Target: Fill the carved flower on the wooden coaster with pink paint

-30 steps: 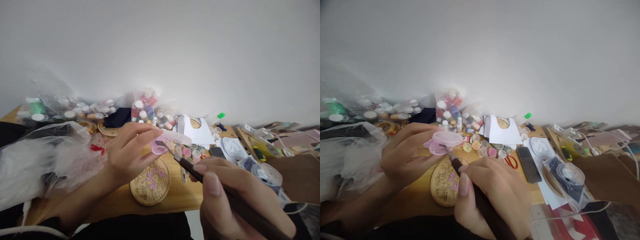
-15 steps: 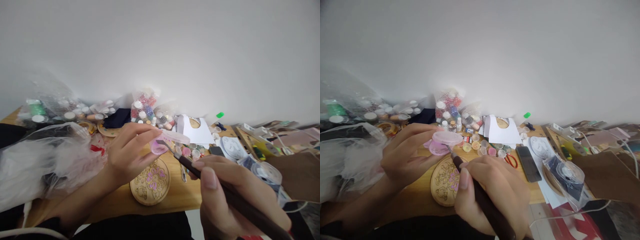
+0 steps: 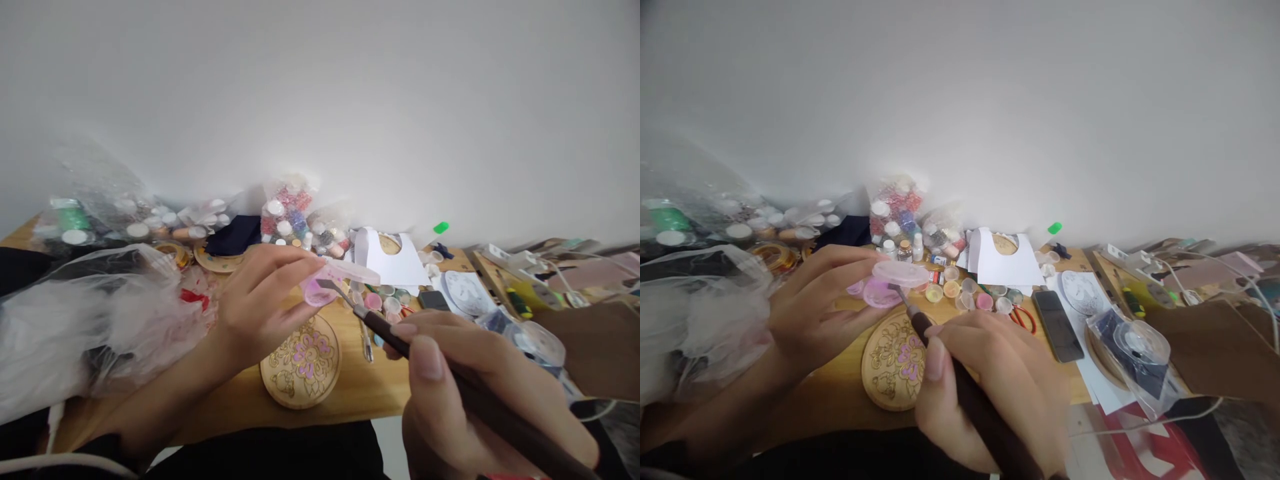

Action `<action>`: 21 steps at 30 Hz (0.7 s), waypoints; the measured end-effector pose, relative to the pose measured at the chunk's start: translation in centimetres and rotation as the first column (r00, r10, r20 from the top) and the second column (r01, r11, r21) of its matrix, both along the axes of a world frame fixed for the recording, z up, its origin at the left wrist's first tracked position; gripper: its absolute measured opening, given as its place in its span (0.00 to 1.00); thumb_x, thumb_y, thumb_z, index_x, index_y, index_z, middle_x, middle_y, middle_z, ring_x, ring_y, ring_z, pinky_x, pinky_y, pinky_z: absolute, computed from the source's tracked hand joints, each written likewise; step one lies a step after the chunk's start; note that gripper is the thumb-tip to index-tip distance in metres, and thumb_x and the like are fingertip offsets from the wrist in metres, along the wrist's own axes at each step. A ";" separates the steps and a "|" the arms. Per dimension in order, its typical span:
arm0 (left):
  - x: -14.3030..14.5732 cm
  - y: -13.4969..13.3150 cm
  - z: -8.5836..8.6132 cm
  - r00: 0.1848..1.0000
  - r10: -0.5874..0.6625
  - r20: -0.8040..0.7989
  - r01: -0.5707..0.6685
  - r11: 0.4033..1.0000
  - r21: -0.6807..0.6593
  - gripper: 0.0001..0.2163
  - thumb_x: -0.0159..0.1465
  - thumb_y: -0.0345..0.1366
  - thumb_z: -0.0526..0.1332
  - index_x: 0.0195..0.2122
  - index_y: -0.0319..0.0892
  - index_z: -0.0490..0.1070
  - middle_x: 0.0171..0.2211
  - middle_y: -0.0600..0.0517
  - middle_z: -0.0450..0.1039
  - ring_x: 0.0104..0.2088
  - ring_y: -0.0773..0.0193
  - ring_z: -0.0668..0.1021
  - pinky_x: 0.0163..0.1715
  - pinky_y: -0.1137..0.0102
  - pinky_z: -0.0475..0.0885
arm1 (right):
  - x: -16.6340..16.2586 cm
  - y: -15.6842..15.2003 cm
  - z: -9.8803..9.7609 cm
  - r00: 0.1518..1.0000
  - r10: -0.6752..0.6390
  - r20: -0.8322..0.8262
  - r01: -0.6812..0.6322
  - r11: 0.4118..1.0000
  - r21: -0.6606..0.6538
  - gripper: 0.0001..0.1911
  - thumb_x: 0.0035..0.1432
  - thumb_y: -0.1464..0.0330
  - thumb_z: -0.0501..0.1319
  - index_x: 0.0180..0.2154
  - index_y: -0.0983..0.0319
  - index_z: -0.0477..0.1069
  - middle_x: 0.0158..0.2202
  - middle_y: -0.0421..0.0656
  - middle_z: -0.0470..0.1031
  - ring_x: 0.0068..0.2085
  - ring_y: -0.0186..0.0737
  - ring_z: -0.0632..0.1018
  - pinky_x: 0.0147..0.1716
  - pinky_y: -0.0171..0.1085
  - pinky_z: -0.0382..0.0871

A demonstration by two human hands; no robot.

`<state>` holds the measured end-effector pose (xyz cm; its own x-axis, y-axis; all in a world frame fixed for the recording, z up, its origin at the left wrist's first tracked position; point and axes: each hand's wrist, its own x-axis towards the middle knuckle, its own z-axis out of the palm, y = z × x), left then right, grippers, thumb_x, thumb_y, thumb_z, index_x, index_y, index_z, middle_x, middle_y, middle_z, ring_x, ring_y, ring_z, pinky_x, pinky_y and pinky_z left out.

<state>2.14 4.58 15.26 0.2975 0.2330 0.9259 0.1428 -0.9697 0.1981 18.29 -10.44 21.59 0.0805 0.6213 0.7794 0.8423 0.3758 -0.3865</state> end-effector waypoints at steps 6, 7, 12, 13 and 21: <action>-0.3 0.0 -0.1 0.999 0.004 -0.049 -0.003 1.000 0.009 0.12 0.72 0.27 0.72 0.55 0.43 0.78 0.45 0.48 0.85 0.44 0.58 0.87 0.44 0.65 0.85 | -0.7 0.1 -0.6 0.988 -0.095 -0.122 0.097 0.995 0.003 0.09 0.63 0.76 0.67 0.38 0.55 0.82 0.29 0.36 0.85 0.25 0.38 0.83 0.30 0.38 0.84; -0.3 0.0 -0.1 0.998 0.005 -0.059 -0.004 1.000 0.016 0.11 0.73 0.27 0.72 0.54 0.41 0.78 0.45 0.47 0.85 0.44 0.59 0.87 0.44 0.65 0.84 | -0.8 0.1 -0.7 0.983 -0.103 -0.155 0.103 0.995 -0.009 0.09 0.63 0.76 0.67 0.38 0.55 0.82 0.29 0.36 0.85 0.26 0.38 0.83 0.29 0.37 0.83; -0.3 -0.1 -0.2 0.999 0.013 -0.053 -0.013 1.000 -0.001 0.10 0.74 0.32 0.73 0.54 0.43 0.78 0.45 0.48 0.85 0.44 0.59 0.87 0.45 0.64 0.84 | 0.1 0.3 -1.8 0.941 -0.077 -0.331 0.070 0.997 -0.033 0.08 0.66 0.73 0.67 0.34 0.57 0.81 0.27 0.37 0.82 0.24 0.36 0.80 0.24 0.36 0.75; -0.3 -0.1 -0.2 0.998 0.024 -0.056 -0.024 1.000 -0.009 0.10 0.74 0.31 0.73 0.55 0.44 0.78 0.46 0.48 0.85 0.44 0.59 0.87 0.45 0.64 0.85 | 0.4 0.4 -2.1 0.924 -0.062 -0.377 0.047 0.998 -0.047 0.09 0.67 0.73 0.67 0.33 0.57 0.81 0.27 0.37 0.81 0.23 0.35 0.80 0.24 0.36 0.74; -0.2 -0.1 -0.5 0.994 0.066 -0.085 -0.065 0.998 0.015 0.09 0.76 0.33 0.71 0.55 0.42 0.77 0.45 0.49 0.84 0.42 0.61 0.86 0.42 0.65 0.85 | 0.8 2.2 -4.1 0.632 0.030 -0.774 -0.085 0.996 -0.031 0.10 0.63 0.72 0.69 0.28 0.59 0.79 0.22 0.37 0.78 0.19 0.34 0.76 0.17 0.34 0.66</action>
<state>1.91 4.44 14.80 0.3597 0.2440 0.9006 0.2225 -0.9598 0.1712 19.07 -8.27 17.50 0.5983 0.6877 0.4113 0.2026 0.3668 -0.9080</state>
